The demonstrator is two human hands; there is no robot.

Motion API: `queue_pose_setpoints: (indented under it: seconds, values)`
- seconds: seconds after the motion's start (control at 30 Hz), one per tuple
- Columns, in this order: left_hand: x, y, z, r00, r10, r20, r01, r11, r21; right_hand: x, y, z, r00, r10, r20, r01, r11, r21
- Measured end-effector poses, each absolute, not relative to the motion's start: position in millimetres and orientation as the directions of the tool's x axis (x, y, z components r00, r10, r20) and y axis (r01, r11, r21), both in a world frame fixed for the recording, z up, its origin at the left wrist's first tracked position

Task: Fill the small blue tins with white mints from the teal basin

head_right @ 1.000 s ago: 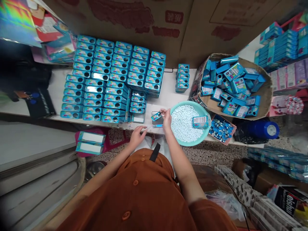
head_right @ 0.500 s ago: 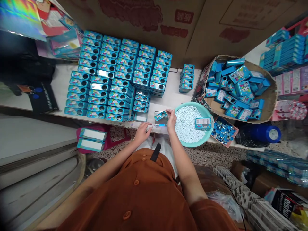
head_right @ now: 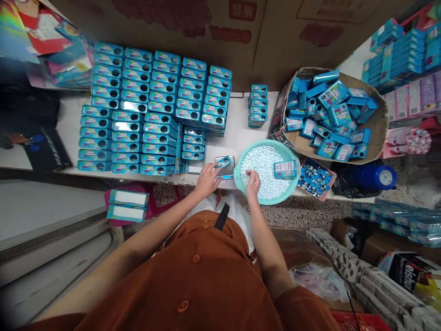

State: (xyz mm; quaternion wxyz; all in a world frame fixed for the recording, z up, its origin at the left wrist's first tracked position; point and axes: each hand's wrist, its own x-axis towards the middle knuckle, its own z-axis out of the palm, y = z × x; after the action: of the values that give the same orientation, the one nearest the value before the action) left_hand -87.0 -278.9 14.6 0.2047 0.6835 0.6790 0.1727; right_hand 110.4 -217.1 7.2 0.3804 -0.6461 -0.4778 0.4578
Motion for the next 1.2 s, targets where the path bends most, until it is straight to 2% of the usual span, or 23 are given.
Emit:
queue_pose_setpoints:
  seconds: [0.2, 0.37, 0.5, 0.6, 0.7, 0.97, 1.2]
  values:
    - [-81.0, -268.6, 11.1, 0.089, 0.994, -0.060, 0.870, -0.048, 0.491, 123.5, -225.1, 2.5, 0.087, 0.971, -0.224, 0.324, -0.240, -0.915]
    - [-76.7, -249.8, 11.6, 0.110, 0.993, -0.039, 0.853, -0.075, 0.517, 130.9, -224.6, 4.4, 0.054, 0.970, -0.238, 0.366, -0.241, -0.899]
    - [-81.3, -251.5, 6.2, -0.006, 1.000, 0.011, 0.821, -0.002, 0.570, 138.4, -223.0, 3.8, -0.052, 0.977, -0.209, 0.524, -0.151, -0.838]
    - [-86.2, -270.1, -2.9, -0.137, 0.990, 0.042, 0.782, 0.082, 0.618, 143.1, -221.6, -2.3, -0.192, 0.964, -0.186, 0.699, 0.001, -0.715]
    - [-87.6, -296.4, -13.2, -0.240, 0.970, 0.036, 0.741, 0.160, 0.652, 145.6, -216.8, -10.4, -0.283, 0.945, -0.163, 0.786, 0.131, -0.604]
    - [-75.7, -338.3, -25.2, -0.430, 0.902, -0.043, 0.638, 0.337, 0.692, 143.3, -183.7, -15.3, -0.374, 0.880, -0.294, 0.841, 0.188, -0.508]
    - [-78.3, -339.6, -26.4, -0.470, 0.880, -0.069, 0.612, 0.381, 0.693, 142.4, -183.6, -8.3, -0.394, 0.881, -0.263, 0.828, 0.217, -0.516]
